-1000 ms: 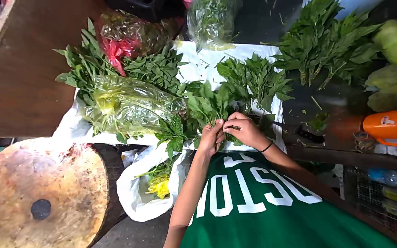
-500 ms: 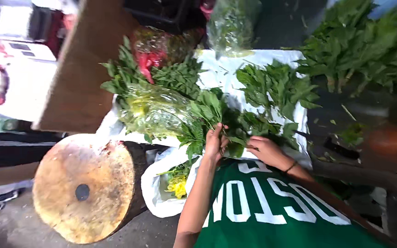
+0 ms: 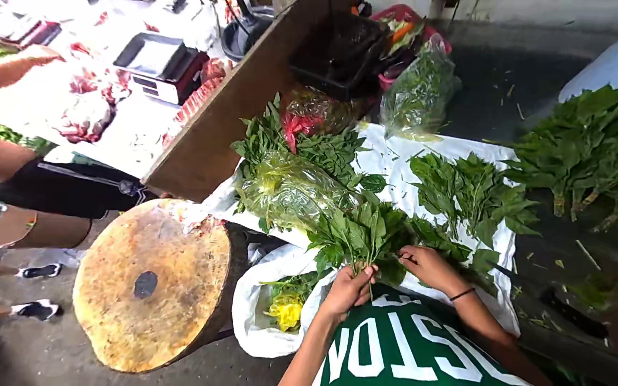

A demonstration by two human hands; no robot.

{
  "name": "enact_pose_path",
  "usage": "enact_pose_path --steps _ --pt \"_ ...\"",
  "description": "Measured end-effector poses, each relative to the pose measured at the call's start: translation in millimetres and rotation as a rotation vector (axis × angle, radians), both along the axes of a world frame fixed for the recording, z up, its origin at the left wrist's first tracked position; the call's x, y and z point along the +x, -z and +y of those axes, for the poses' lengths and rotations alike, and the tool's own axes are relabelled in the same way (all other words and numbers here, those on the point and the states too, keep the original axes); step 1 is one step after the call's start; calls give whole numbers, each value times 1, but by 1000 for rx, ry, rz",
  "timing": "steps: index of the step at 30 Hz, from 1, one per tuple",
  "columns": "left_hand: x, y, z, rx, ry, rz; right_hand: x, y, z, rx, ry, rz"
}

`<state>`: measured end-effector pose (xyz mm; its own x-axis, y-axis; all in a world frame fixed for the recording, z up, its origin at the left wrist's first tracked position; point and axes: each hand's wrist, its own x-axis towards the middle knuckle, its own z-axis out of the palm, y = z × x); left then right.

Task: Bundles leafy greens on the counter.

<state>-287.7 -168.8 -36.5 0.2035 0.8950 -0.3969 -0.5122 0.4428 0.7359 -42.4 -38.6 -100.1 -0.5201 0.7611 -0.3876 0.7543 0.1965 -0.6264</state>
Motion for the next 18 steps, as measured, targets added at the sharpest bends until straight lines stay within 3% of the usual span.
enact_pose_path --steps 6,14,16,18 --pt "-24 -18 -26 32 -269 -67 -61 -27 22 -71 -28 151" --pt "-53 -9 -77 -66 -554 -62 -179 -95 107 243 2 435" --pt "-47 -9 -84 -73 -565 -51 -210 -81 115 398 77 432" --pt "-36 -13 -90 -53 -577 -9 -230 -35 122 515 35 302"
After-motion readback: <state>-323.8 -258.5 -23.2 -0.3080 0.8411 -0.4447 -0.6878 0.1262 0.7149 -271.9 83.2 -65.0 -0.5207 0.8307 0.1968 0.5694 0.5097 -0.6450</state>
